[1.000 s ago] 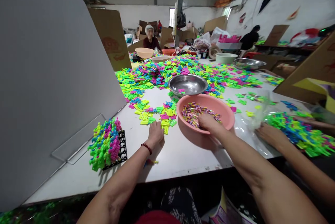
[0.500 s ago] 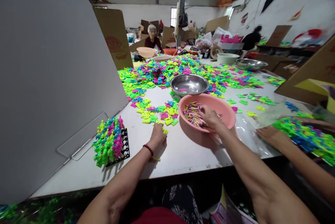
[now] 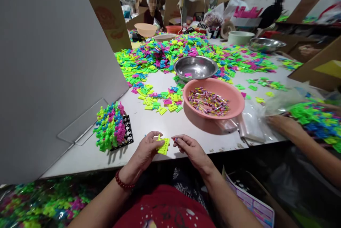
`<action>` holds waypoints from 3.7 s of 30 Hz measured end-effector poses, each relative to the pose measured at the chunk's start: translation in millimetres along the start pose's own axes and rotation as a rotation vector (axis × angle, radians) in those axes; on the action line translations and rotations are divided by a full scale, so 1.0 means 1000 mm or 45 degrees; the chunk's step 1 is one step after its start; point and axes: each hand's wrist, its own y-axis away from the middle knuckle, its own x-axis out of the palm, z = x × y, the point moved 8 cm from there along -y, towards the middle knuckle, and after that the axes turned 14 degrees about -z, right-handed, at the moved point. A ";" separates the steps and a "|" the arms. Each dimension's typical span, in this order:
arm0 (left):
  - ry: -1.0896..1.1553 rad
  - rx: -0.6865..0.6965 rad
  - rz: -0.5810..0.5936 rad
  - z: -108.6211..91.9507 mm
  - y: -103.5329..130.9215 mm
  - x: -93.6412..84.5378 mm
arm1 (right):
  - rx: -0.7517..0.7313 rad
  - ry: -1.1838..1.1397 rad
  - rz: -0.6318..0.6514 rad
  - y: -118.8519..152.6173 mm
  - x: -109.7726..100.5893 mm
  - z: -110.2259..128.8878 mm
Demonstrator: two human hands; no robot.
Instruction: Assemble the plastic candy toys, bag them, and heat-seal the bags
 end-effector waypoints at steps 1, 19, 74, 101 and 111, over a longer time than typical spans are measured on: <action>0.007 -0.014 0.004 0.001 0.005 -0.002 | 0.027 -0.013 0.021 0.003 0.005 -0.004; 0.059 -0.012 0.054 0.009 0.020 -0.005 | -0.098 0.130 0.071 0.020 0.021 0.007; -0.071 0.092 -0.286 0.022 -0.003 -0.013 | -1.066 1.023 0.102 0.058 0.051 0.017; 0.084 0.010 -0.111 0.021 0.014 0.000 | -0.213 0.262 -0.056 0.025 0.011 0.002; -0.070 0.067 -0.167 0.019 0.014 -0.005 | -0.532 0.557 -0.038 0.035 0.016 0.013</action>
